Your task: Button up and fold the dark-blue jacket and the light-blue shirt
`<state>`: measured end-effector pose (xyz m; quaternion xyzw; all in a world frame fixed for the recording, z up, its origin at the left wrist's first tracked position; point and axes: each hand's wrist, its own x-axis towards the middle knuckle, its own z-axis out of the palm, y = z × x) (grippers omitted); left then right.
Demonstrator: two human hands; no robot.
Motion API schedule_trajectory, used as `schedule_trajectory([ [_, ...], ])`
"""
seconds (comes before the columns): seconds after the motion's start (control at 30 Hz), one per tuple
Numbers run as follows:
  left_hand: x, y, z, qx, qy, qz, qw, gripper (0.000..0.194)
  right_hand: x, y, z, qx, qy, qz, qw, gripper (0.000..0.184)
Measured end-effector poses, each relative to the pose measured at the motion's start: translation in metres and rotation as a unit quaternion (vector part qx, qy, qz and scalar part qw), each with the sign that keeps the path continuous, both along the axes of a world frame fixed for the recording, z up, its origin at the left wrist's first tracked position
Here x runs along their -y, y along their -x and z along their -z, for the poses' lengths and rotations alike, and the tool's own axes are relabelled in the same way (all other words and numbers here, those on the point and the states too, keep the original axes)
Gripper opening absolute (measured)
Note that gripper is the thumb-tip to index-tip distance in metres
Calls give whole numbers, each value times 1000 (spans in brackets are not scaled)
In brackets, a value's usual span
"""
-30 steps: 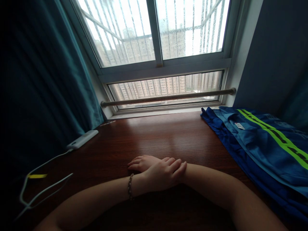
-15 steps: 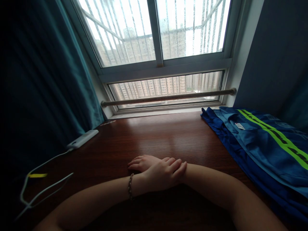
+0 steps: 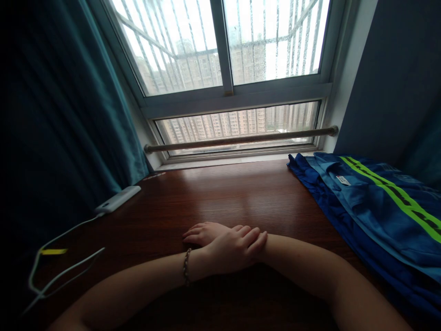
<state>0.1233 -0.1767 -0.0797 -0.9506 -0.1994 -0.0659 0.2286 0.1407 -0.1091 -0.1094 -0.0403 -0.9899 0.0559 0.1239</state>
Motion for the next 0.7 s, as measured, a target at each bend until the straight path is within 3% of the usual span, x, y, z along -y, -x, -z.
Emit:
schedule_trajectory([
  [0.43,1,-1,0,-11,-5,-7,1000,40,5,-2,-2,-60,83,27,994,54],
  [0.7,0,-1,0,-6,-10,-4,1000,40,6,-2,-4,-54,93,28,994,52],
])
